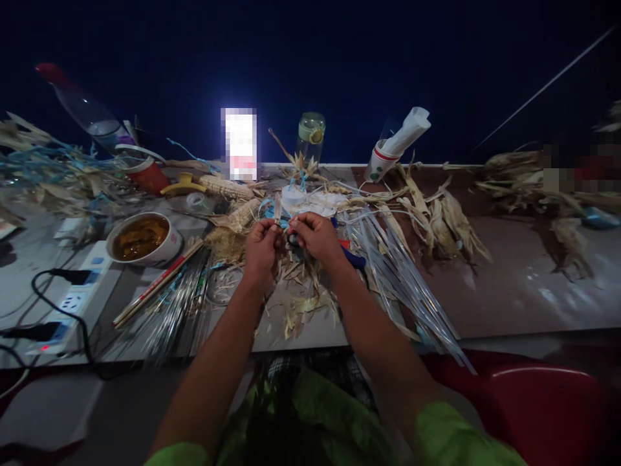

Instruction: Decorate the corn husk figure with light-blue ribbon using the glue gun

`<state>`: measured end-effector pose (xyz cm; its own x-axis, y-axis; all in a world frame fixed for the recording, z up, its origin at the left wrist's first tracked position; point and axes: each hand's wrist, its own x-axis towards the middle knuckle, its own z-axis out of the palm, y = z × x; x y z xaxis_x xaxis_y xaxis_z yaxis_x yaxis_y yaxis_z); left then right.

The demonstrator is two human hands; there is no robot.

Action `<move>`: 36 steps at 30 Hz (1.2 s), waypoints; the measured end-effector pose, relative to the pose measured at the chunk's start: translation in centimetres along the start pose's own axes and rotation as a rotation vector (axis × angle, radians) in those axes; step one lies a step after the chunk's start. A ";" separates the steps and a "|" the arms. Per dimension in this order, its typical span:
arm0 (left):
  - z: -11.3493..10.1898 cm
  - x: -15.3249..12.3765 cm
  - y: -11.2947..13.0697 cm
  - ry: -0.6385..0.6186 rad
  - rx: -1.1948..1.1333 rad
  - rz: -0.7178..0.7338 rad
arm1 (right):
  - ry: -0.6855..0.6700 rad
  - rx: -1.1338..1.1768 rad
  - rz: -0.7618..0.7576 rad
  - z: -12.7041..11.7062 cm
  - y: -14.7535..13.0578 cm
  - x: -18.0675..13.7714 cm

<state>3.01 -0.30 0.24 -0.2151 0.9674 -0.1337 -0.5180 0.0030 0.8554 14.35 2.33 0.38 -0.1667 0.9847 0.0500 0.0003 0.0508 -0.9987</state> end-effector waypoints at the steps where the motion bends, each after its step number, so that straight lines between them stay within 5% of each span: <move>1: -0.2 0.1 0.0 0.005 -0.004 0.001 | -0.026 -0.048 -0.010 0.1 0.1 -0.1; 8: -1.2 1.0 0.3 0.035 -0.039 0.046 | -0.012 -0.358 -0.107 0.6 0.1 -0.7; 18: -0.1 -0.2 1.5 -0.091 -0.084 -0.197 | 0.067 -0.132 -0.066 0.5 0.2 -0.3; 27: -0.6 0.1 1.3 -0.117 -0.126 -0.156 | 0.024 -0.057 -0.060 0.0 0.1 0.1; 36: -1.1 0.8 1.9 -0.003 -0.106 -0.083 | 0.304 -0.129 -0.119 -2.3 -0.3 0.8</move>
<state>0.96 0.18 1.18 -0.1657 0.9656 -0.2005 -0.6184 0.0567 0.7839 16.48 3.47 0.73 0.1285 0.9741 0.1859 0.1260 0.1699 -0.9774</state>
